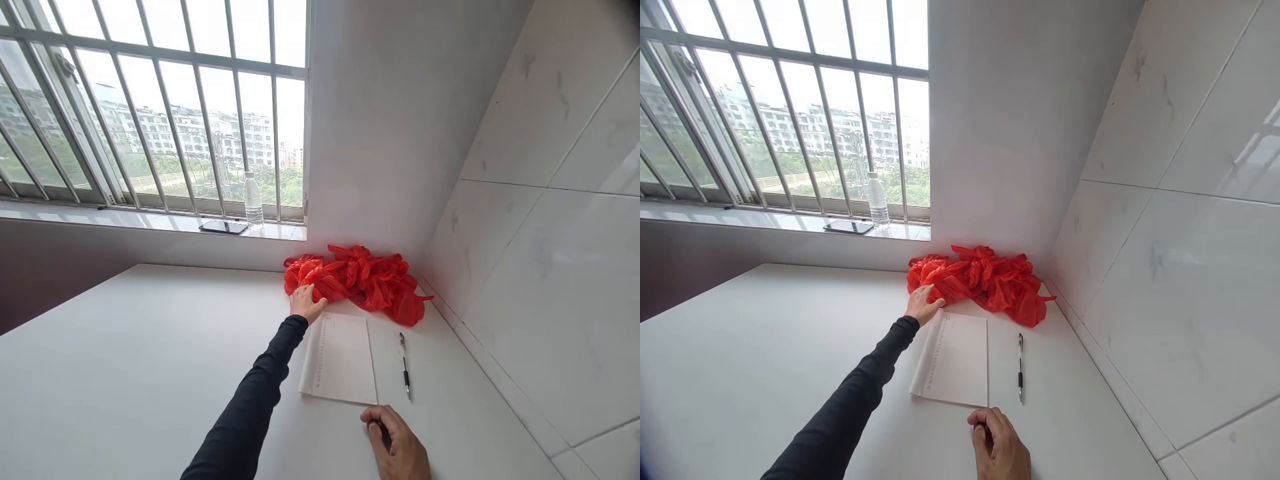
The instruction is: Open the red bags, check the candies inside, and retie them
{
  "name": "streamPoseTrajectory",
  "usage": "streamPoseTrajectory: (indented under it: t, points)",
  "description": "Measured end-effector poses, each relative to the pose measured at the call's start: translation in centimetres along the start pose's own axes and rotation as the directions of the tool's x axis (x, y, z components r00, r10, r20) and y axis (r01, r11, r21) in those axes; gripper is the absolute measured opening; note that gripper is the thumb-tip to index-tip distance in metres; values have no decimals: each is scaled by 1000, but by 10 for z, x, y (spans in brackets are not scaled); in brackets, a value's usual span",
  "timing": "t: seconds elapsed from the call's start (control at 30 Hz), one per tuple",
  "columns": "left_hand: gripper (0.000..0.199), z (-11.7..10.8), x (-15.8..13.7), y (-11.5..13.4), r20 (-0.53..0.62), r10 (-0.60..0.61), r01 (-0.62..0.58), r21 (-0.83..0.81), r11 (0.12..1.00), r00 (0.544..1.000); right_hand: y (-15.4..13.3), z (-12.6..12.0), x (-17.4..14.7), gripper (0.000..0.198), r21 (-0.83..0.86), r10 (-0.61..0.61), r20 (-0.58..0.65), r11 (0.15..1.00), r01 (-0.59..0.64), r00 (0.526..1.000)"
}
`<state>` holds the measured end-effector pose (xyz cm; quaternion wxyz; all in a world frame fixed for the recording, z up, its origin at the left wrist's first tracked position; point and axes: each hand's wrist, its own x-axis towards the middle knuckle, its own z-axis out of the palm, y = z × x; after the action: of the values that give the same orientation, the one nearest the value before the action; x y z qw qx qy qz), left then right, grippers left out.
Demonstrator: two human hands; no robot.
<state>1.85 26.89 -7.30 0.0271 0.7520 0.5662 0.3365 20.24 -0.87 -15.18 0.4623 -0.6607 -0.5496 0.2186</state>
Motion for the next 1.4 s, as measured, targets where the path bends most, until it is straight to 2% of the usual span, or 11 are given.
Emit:
streamPoseTrajectory:
  t: [0.1, 0.27, 0.47, 0.57, 0.73, 0.93, 1.07, 1.2, 1.3, 1.4]
  points:
    - [40, -2, 0, -2, 38, 6, -7, 26, 1000, 999, -3, -1, 0, 37, -7, -13, 20, 1000, 13, 1000]
    - [37, -5, -9, 1, 74, 16, -17, 24, 1000, 997, -9, -3, 1, 33, -49, -37, -57, 998, 34, 998]
    - [36, -6, -22, 15, 87, -10, 11, -5, 1000, 996, -15, -14, 5, 30, -26, -54, 70, 998, 56, 996]
    - [32, -9, -19, 25, 112, -23, 25, -13, 1000, 993, -17, -14, 5, 28, -42, -66, 30, 997, 68, 997]
    - [35, -14, -17, 43, 128, 1, 11, -96, 995, 992, -12, -5, 8, 26, -38, -91, -9, 995, 90, 996]
    - [37, -24, -16, 53, 162, -59, 93, -209, 973, 985, -12, -5, 10, 25, -28, -86, -18, 996, 85, 996]
    - [31, -26, -22, 62, 206, -114, 178, -321, 930, 972, -10, -3, 10, 24, -25, -93, -10, 995, 93, 996]
    - [36, -32, -23, 74, 204, -173, 249, -447, 859, 963, -9, -4, 11, 24, -13, -88, 10, 996, 88, 996]
    - [38, -47, -19, 87, 192, -168, 248, -548, 799, 967, -10, -10, 11, 24, -1, -76, 53, 997, 76, 996]
    - [40, -74, -22, 108, 167, -91, 179, -643, 744, 982, -14, -17, 11, 25, 12, -59, 81, 998, 58, 995]
